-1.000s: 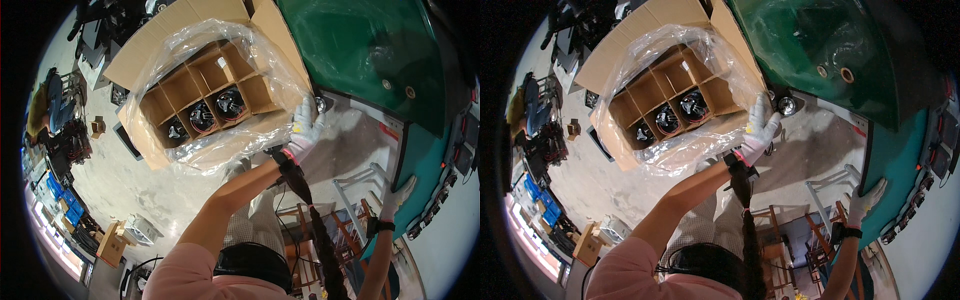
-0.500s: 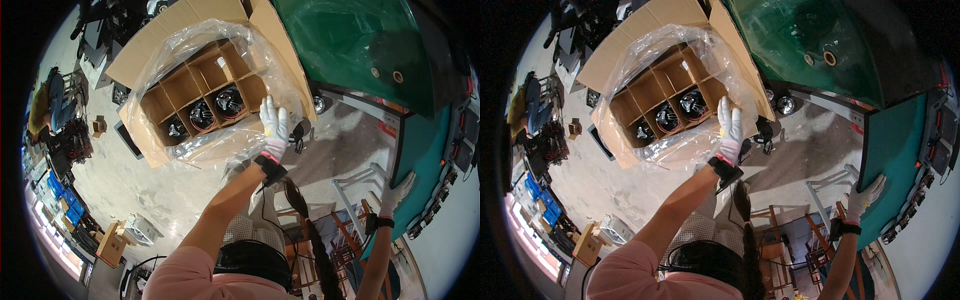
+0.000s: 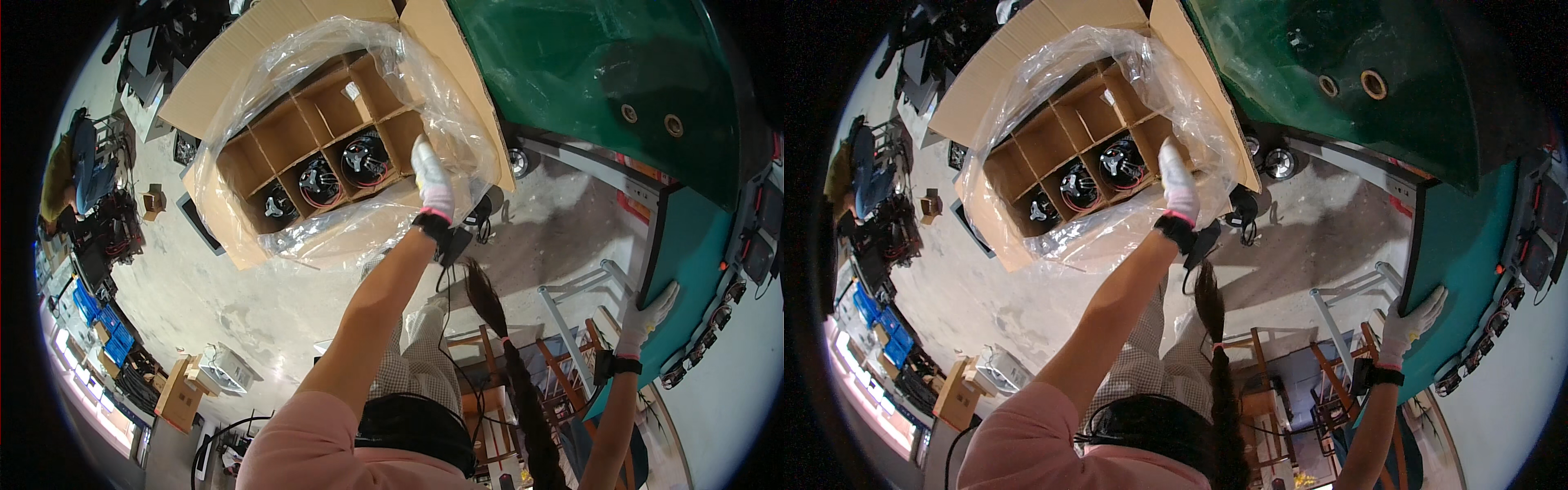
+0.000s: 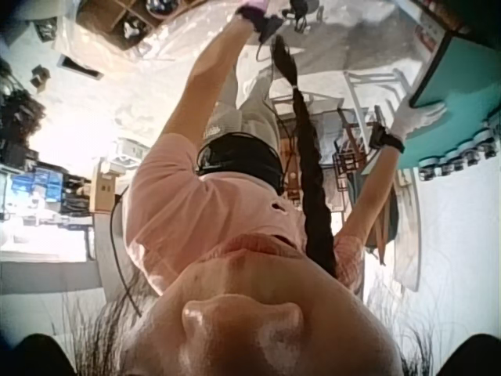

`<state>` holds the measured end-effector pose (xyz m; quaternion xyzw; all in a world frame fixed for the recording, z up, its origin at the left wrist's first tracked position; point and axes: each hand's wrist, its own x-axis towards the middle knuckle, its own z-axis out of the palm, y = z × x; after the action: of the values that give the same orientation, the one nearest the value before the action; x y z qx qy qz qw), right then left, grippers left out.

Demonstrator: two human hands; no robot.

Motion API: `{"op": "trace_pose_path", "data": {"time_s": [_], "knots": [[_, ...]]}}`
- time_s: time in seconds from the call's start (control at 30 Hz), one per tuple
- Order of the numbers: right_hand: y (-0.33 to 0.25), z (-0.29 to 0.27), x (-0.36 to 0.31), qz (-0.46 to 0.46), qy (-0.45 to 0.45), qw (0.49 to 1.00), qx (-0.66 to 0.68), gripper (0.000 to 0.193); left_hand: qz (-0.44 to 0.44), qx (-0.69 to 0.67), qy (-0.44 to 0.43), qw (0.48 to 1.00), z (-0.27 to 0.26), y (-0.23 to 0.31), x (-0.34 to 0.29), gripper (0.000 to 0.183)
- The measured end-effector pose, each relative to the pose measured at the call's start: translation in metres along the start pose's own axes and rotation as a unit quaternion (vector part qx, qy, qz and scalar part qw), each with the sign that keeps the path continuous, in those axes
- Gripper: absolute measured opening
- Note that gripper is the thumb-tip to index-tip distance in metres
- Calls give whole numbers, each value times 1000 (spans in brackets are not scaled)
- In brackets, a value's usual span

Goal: Assembling small motor components and wiring on a workbench.

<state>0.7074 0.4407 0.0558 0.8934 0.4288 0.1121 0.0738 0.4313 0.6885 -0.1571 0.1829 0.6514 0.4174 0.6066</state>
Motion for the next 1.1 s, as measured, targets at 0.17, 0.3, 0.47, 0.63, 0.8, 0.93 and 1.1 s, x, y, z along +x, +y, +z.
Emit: {"op": "trace_pose_path", "data": {"time_s": [0.17, 0.3, 0.47, 0.63, 0.8, 0.93, 1.1], "knots": [[5, -4, 3, -6, -2, 1000, -10, 78, 206, 134, -111, 963, -16, -2, -43, 57], [-5, -10, 4, 8, -16, 1000, -11, 77, 238, 315, -195, 898, -7, -51, -31, 51], [-8, -5, 3, 5, -26, 1000, 14, 74, 167, 325, -133, 922, -7, -118, 16, 44], [0, -7, 2, 2, -16, 1000, -5, 73, 25, 345, -110, 932, 9, -117, 3, 38], [-2, -4, 1, -7, -15, 1000, 3, 71, -7, 569, -197, 799, 10, -95, 30, 38], [1, -2, 2, -16, 4, 1000, 3, 74, 14, 663, -114, 740, 15, -104, 43, 42], [0, -5, 2, 2, -10, 1000, 3, 76, -70, 445, -202, 869, 2, -76, 35, 74]]}}
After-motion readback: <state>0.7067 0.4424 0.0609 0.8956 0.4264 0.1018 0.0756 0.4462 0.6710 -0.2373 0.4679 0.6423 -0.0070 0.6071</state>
